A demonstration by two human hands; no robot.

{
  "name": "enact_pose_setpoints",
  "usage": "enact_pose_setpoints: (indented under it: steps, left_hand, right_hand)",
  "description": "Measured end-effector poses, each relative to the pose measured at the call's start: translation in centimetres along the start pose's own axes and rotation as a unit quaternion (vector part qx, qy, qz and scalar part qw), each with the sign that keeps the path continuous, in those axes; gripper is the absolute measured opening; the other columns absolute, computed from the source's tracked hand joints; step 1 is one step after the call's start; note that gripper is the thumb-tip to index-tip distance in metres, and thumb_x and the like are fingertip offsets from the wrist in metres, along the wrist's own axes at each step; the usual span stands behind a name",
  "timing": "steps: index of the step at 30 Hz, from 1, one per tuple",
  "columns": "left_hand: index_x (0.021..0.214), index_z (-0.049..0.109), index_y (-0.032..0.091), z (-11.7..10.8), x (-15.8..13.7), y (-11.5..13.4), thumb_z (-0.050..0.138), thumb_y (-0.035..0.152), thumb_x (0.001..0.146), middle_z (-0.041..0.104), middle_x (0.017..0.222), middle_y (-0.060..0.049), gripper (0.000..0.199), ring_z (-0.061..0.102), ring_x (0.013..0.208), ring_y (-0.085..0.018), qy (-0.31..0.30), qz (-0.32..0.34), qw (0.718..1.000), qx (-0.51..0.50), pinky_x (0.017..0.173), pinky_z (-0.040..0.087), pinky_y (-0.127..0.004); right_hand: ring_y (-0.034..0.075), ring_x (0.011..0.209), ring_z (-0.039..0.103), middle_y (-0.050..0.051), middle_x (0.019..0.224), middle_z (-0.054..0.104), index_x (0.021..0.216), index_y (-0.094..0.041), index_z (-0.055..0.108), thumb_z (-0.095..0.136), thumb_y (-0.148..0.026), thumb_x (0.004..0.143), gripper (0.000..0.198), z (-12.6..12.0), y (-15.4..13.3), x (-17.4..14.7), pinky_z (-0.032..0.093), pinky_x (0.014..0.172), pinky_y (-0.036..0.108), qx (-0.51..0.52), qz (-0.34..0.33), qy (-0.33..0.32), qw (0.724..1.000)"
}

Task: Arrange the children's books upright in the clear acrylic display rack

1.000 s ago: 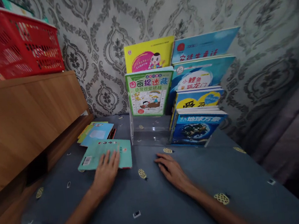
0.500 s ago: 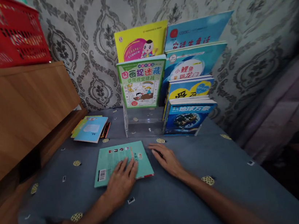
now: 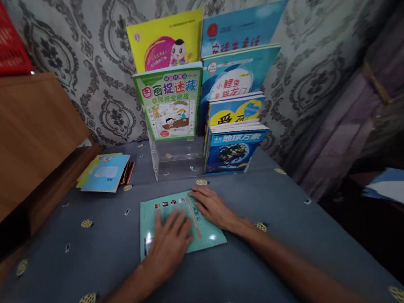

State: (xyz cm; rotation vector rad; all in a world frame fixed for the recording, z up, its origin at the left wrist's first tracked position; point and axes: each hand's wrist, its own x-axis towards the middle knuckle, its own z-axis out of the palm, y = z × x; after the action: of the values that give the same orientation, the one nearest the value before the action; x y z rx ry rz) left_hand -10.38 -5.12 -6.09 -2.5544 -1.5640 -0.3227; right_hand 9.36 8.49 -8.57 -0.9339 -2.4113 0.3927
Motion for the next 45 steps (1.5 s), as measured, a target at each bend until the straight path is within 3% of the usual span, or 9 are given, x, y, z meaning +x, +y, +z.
enact_pose_setpoints:
  steps: [4, 8, 13, 21, 26, 31, 36, 40, 45]
  left_hand:
    - [0.137, 0.056, 0.021, 0.7, -3.7, -4.2, 0.041, 0.038, 0.102, 0.047, 0.153, -0.015, 0.041, 0.042, 0.143, -0.036, 0.074, -0.157, 0.985, -0.012, 0.111, 0.039, -0.064]
    - [0.145, 0.048, 0.026, 1.7, -4.7, -4.7, 0.041, 0.037, 0.102, 0.033, 0.162, -0.01, 0.044, 0.034, 0.149, -0.029, 0.096, -0.146, 0.978, -0.113, 0.117, 0.038, -0.053]
    - [0.148, 0.043, 0.029, 2.5, -1.4, -1.0, 0.04, 0.032, 0.103, 0.033, 0.163, -0.008, 0.045, 0.023, 0.153, -0.029, 0.081, -0.084, 0.983, -0.138, 0.119, 0.032, -0.057]
    - [0.148, 0.042, 0.026, 4.0, 6.0, 7.6, 0.037, 0.036, 0.104, 0.025, 0.166, -0.009, 0.046, 0.016, 0.155, -0.029, 0.0, -0.007, 0.984, -0.179, 0.12, 0.029, -0.059]
    - [0.146, 0.045, 0.025, 2.9, 8.9, 10.4, 0.039, 0.038, 0.103, 0.035, 0.161, -0.011, 0.045, 0.026, 0.151, -0.031, -0.026, 0.031, 0.987, -0.154, 0.116, 0.035, -0.059]
    - [0.14, 0.052, 0.021, 2.8, 11.5, 8.6, 0.04, 0.034, 0.102, 0.057, 0.143, -0.012, 0.042, 0.051, 0.133, -0.029, 0.008, 0.027, 0.995, -0.096, 0.112, 0.039, -0.056]
    - [0.14, 0.051, 0.017, 6.7, 12.2, 6.3, 0.036, 0.031, 0.1, 0.061, 0.137, -0.015, 0.044, 0.055, 0.129, -0.028, 0.117, 0.076, 0.985, -0.098, 0.11, 0.043, -0.051]
    - [0.142, 0.047, 0.02, 9.1, 11.5, 4.6, 0.04, 0.029, 0.098, 0.063, 0.135, -0.013, 0.045, 0.06, 0.123, -0.028, 0.164, 0.108, 0.974, -0.113, 0.107, 0.046, -0.048]
    - [0.152, 0.038, 0.03, 11.0, 10.9, 3.2, 0.044, 0.028, 0.097, 0.069, 0.13, -0.008, 0.055, 0.068, 0.114, -0.026, 0.152, 0.148, 0.97, -0.115, 0.098, 0.054, -0.042]
  right_hand:
    - [0.028, 0.137, 0.048, 0.015, 0.144, 0.055, 0.135, -0.019, 0.06, 0.044, -0.026, 0.099, 0.04, 0.0, -0.7, -0.2, 0.041, 0.113, 0.052, -0.005, 0.007, -0.017, 1.0]
    - [0.026, 0.14, 0.045, 0.015, 0.146, 0.054, 0.135, -0.016, 0.059, 0.045, -0.025, 0.1, 0.039, -1.0, -0.6, -0.5, 0.039, 0.115, 0.048, -0.005, 0.009, -0.031, 0.999]
    - [0.027, 0.139, 0.045, 0.016, 0.146, 0.053, 0.136, -0.015, 0.059, 0.043, -0.024, 0.101, 0.04, -3.9, 2.3, -3.2, 0.039, 0.115, 0.049, -0.02, 0.023, -0.028, 0.999]
    - [0.026, 0.127, 0.056, 0.014, 0.134, 0.062, 0.132, -0.019, 0.061, 0.041, -0.029, 0.101, 0.038, -11.2, 8.8, -11.6, 0.046, 0.109, 0.05, -0.062, 0.081, 0.022, 0.995]
    - [0.029, 0.122, 0.06, 0.015, 0.13, 0.065, 0.127, -0.017, 0.064, 0.042, -0.025, 0.1, 0.036, -14.1, 9.8, -14.0, 0.049, 0.104, 0.05, -0.118, 0.114, 0.017, 0.986]
    - [0.03, 0.132, 0.053, 0.018, 0.136, 0.062, 0.123, -0.013, 0.065, 0.047, -0.014, 0.095, 0.033, -12.4, 5.5, -11.1, 0.042, 0.11, 0.052, -0.145, 0.1, -0.035, 0.984]
    - [0.031, 0.144, 0.038, 0.025, 0.152, 0.046, 0.147, -0.001, 0.04, 0.05, -0.017, 0.094, 0.057, -8.5, 1.2, -7.7, 0.031, 0.119, 0.052, -0.099, 0.059, -0.081, 0.99]
    - [0.03, 0.146, 0.036, 0.024, 0.154, 0.042, 0.15, -0.002, 0.034, 0.048, -0.021, 0.097, 0.059, -8.0, 1.0, -7.7, 0.028, 0.122, 0.047, -0.09, 0.061, -0.069, 0.992]
    - [0.026, 0.145, 0.038, 0.019, 0.15, 0.051, 0.149, -0.007, 0.039, 0.043, -0.027, 0.102, 0.052, -8.4, 1.9, -8.6, 0.032, 0.12, 0.045, -0.071, 0.055, -0.066, 0.994]
